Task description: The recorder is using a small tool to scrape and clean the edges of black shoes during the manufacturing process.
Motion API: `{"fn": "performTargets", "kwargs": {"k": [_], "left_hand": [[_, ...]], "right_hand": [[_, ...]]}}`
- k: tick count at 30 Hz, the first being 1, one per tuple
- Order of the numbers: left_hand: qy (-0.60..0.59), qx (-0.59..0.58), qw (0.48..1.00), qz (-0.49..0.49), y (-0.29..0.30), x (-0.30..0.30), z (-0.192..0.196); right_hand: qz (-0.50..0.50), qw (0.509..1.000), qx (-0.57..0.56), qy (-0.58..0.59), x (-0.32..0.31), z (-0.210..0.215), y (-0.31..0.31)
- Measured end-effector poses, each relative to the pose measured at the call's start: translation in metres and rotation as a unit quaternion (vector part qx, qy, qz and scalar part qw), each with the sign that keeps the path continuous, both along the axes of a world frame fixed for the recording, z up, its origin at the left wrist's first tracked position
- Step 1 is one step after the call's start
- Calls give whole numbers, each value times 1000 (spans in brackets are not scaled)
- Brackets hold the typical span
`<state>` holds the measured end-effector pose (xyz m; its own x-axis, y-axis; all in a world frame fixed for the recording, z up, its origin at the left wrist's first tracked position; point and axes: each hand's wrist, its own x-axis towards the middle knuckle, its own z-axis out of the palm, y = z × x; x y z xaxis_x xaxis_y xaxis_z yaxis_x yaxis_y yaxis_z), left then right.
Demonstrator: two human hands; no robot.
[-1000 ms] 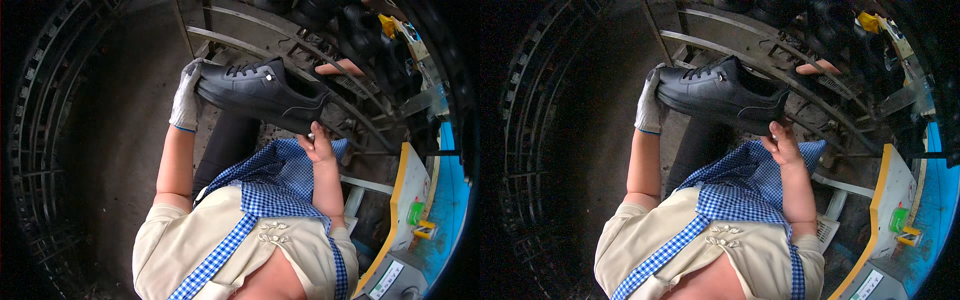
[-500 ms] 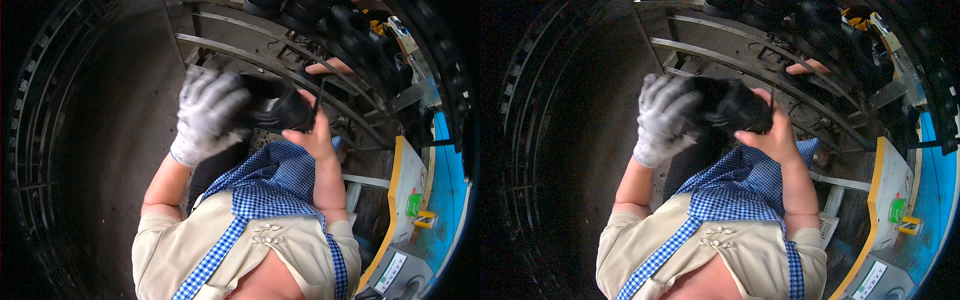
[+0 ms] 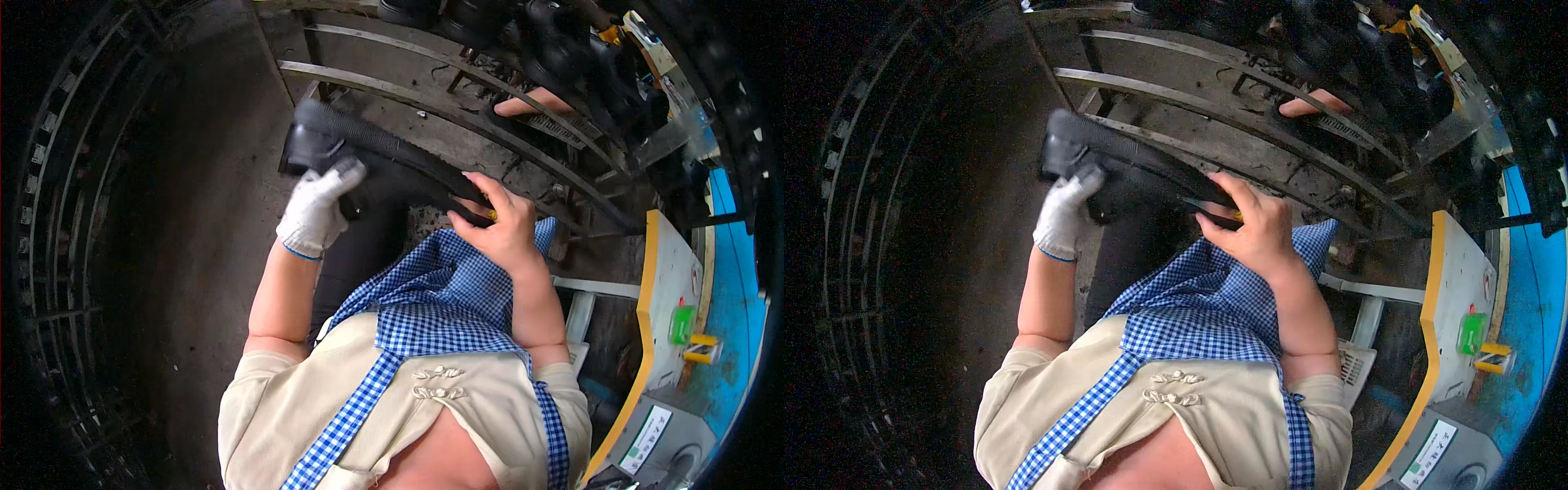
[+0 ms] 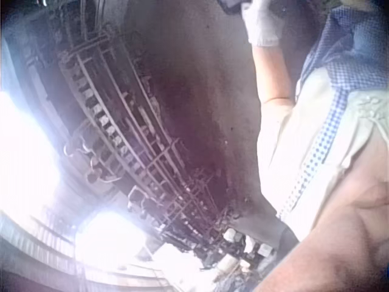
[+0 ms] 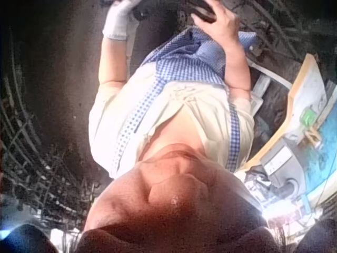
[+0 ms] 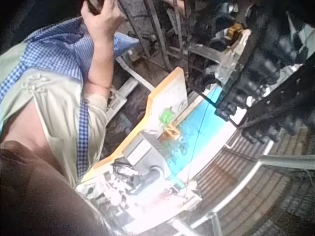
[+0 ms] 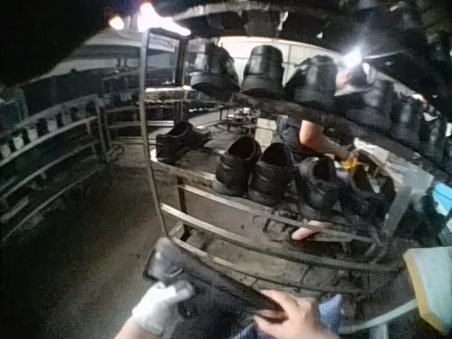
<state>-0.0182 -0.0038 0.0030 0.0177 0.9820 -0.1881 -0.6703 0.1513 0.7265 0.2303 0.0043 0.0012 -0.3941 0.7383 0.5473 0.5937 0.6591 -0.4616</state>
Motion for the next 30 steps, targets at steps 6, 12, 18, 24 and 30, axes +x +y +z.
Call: {"fn": "performTargets", "kwargs": {"k": [6,12,18,24,30], "left_hand": [[313,170,929,-106,-4,-7,-48],[11,-70,993,-96,-14,35,-11],[-27,-83,995,-57,-23,46,-1],[82,3,995,-60,-28,39,-5],[74,-131,988,-26,-27,47,8]], "right_hand": [[35,999,-38,13,11,4,9],[19,998,51,-26,-6,25,2],[20,996,71,-47,-11,28,2],[24,984,93,-148,2,38,-9],[-16,979,113,-167,1,28,-10]]}}
